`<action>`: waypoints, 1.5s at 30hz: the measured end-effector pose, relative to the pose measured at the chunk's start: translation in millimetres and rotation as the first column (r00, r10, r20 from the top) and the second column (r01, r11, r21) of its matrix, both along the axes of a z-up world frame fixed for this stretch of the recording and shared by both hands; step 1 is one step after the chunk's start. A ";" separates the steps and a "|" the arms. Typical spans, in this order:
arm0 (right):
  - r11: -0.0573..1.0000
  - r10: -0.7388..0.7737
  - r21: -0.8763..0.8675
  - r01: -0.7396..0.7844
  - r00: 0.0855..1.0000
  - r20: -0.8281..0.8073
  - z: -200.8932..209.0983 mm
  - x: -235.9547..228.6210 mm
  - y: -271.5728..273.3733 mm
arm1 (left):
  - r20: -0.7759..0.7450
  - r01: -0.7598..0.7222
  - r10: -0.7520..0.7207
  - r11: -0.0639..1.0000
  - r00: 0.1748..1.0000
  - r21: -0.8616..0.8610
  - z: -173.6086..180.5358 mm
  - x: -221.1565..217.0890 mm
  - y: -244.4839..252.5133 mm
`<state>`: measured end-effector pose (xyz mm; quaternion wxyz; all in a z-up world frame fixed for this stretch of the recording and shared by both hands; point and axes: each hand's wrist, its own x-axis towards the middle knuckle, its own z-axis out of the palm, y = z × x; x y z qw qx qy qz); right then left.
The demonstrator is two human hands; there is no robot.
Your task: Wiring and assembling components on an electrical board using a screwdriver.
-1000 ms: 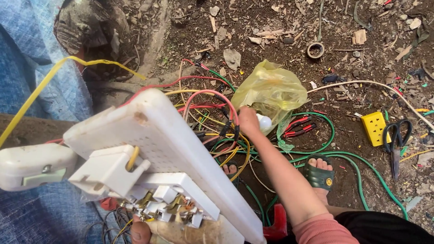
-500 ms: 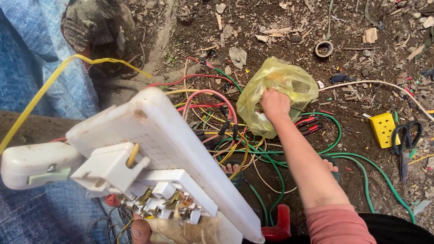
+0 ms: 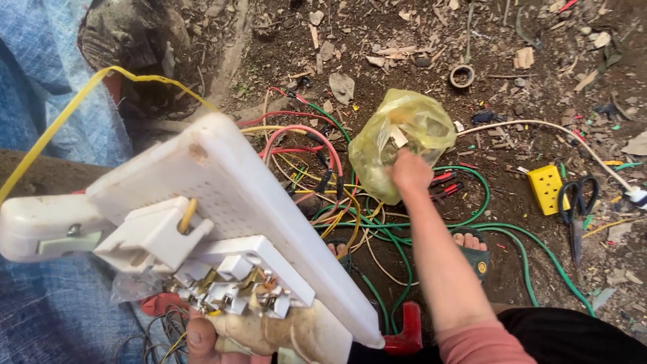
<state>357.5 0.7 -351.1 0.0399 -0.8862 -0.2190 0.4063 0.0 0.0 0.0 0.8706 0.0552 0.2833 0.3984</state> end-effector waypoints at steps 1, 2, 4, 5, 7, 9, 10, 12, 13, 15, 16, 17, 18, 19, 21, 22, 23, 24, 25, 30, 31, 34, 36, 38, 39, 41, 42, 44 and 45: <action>0.985 0.007 -0.170 -0.029 0.992 -0.127 20.3 -9.2 4.7 | 0.006 0.001 -0.001 1.000 1.000 -0.001 1.7 56.7 31.3; 0.985 0.005 -0.170 -0.026 0.993 -0.122 20.8 -21.1 -1.5 | 0.011 0.003 -0.003 1.000 1.000 0.000 8.7 74.1 34.0; 0.965 0.186 -0.178 -0.191 0.981 -0.048 21.3 -49.0 -11.5 | -0.111 0.022 0.004 0.972 0.994 0.233 24.8 106.9 39.8; 0.965 0.186 -0.177 -0.191 0.982 -0.047 16.3 -63.0 -17.1 | -0.111 0.022 0.004 0.972 0.994 0.234 23.8 105.8 37.9; 0.993 0.101 0.049 -0.106 0.991 0.092 5.8 -90.0 -27.8 | -0.204 0.073 -0.013 0.953 0.979 0.292 21.1 104.6 34.8; 0.991 0.079 0.097 -0.091 0.990 0.119 6.3 -101.2 -29.7 | -0.193 0.068 -0.006 0.947 0.981 0.313 19.2 104.3 34.1; 0.986 0.058 0.144 -0.079 0.988 0.143 6.5 -106.9 -31.1 | -0.184 0.061 0.001 0.941 0.983 0.332 18.2 104.1 33.5; 0.984 0.066 0.156 -0.086 0.990 0.127 10.1 -110.5 -29.3 | -0.203 0.048 0.021 0.943 0.979 0.330 16.6 101.9 31.4; 0.981 0.077 0.168 -0.094 0.991 0.108 11.7 -112.9 -28.0 | -0.225 0.035 0.042 0.944 0.973 0.327 15.8 100.5 30.4; 0.981 0.064 0.175 -0.079 0.994 0.094 16.5 -108.9 -25.9 | -0.233 0.031 0.053 0.939 0.971 0.342 14.4 102.8 31.8; 0.982 0.051 0.180 -0.064 0.996 0.078 18.7 -107.5 -24.4 | -0.242 0.028 0.063 0.934 0.968 0.356 13.5 103.6 32.9; 0.982 0.051 0.180 -0.065 0.996 0.077 27.8 -97.6 -18.8 | -0.243 0.028 0.064 0.934 0.968 0.356 13.4 103.2 33.1; 0.996 0.020 0.088 -0.022 1.000 0.019 36.7 -87.5 -13.1 | -0.241 0.023 0.067 0.935 0.968 0.353 13.0 102.8 33.4; 1.000 -0.017 -0.008 0.017 0.999 -0.036 45.5 -77.3 -7.8 | -0.240 0.019 0.070 0.937 0.968 0.350 12.4 102.6 33.8; 0.998 -0.061 -0.015 0.061 0.998 -0.025 46.4 -56.1 -5.9 | -0.239 0.012 0.075 0.939 0.968 0.345 12.4 99.1 33.1; 0.994 -0.106 -0.021 0.105 0.994 -0.013 46.9 -45.5 -4.9 | -0.238 0.006 0.080 0.940 0.968 0.340 12.4 97.4 32.6; 0.994 -0.105 -0.022 0.104 0.994 -0.013 48.2 -37.1 -5.1 | -0.238 0.005 0.080 0.941 0.968 0.339 11.4 95.5 32.1; 0.993 -0.118 0.007 0.118 0.993 0.016 49.7 -28.8 -5.4 | -0.245 -0.001 0.086 0.944 0.966 0.329 10.7 93.5 31.5; 0.991 -0.132 0.039 0.130 0.990 0.045 51.3 -20.5 -4.3 | -0.252 -0.007 0.093 0.947 0.963 0.322 10.2 91.5 31.4; 0.993 -0.111 0.029 0.112 0.993 -0.037 57.4 -23.2 12.4 | -0.241 0.000 0.084 0.944 0.967 0.329 15.1 98.0 35.6; 0.994 -0.105 -0.002 0.105 0.985 -0.136 66.3 -26.9 19.3 | -0.228 0.016 0.065 0.942 0.972 0.335 15.1 97.6 36.2; 0.987 -0.153 0.016 0.163 0.951 -0.269 56.3 -55.9 32.8 | -0.239 -0.025 0.101 0.953 0.966 0.300 9.0 90.8 31.6; 0.960 -0.171 0.164 0.226 0.940 -0.296 16.9 -80.0 20.2 | -0.226 -0.018 0.088 0.955 0.970 0.297 8.7 91.3 31.6; 0.907 -0.186 0.307 0.289 0.928 -0.322 4.0 -95.0 15.6 | -0.212 -0.010 0.075 0.956 0.974 0.293 9.9 94.0 33.0; 0.915 -0.170 0.314 0.252 0.949 -0.267 10.5 -97.8 16.5 | -0.229 -0.008 0.078 0.956 0.970 0.292 11.1 96.3 33.8; 0.924 -0.153 0.316 0.216 0.965 -0.211 20.5 -102.6 12.3 | -0.244 -0.006 0.080 0.957 0.966 0.290 10.7 95.7 34.3; 0.904 -0.141 0.379 0.196 0.975 -0.169 24.1 -104.6 7.2 | -0.229 -0.002 0.067 0.962 0.971 0.272 9.3 92.7 34.0; 0.882 -0.129 0.439 0.171 0.984 -0.125 40.8 -105.3 2.6 | -0.212 0.000 0.055 0.967 0.976 0.254 11.5 91.2 34.7; 0.909 -0.119 0.383 0.163 0.984 -0.135 53.8 -104.1 2.4 | -0.173 0.018 0.018 0.979 0.985 0.205 14.9 92.7 35.8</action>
